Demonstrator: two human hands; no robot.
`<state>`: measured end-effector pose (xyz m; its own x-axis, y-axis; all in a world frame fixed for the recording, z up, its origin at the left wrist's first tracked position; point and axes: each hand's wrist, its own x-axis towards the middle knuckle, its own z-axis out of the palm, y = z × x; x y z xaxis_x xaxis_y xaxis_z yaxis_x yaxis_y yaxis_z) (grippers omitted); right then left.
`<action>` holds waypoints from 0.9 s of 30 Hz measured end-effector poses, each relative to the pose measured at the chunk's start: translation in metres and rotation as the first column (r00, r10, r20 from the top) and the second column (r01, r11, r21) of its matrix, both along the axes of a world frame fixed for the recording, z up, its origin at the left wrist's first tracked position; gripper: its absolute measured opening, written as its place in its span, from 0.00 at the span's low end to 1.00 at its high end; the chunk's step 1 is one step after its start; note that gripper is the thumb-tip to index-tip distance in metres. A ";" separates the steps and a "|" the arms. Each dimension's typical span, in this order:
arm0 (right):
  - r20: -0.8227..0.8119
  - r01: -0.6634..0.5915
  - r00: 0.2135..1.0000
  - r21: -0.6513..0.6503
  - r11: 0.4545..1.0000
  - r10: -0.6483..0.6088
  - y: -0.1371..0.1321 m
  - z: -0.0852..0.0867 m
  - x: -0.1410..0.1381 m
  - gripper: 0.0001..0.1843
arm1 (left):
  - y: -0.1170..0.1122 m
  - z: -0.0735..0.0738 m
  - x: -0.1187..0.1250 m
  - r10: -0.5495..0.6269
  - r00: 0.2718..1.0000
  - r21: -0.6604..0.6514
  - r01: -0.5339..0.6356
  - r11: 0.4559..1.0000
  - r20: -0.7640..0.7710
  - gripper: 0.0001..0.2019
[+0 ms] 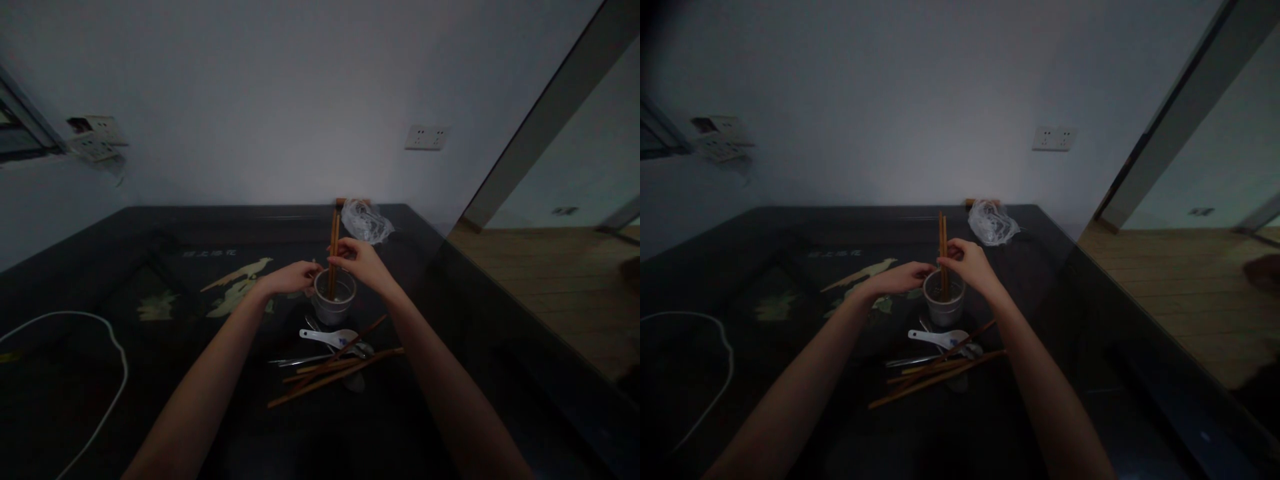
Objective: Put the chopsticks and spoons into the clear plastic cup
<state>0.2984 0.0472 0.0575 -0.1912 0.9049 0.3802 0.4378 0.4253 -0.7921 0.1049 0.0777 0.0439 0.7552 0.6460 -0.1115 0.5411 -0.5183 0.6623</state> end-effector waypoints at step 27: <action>0.250 -0.009 0.966 -0.216 0.976 0.064 -0.139 -0.036 0.065 0.10 | -0.148 0.083 0.024 -0.286 0.949 0.270 0.312 0.911 -0.132 0.07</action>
<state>0.3633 -0.0919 0.0216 -0.2906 0.9498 0.1155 0.6235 0.2796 -0.7301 0.1289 -0.0708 0.1274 0.9134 0.4059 -0.0316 0.3807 -0.8240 0.4197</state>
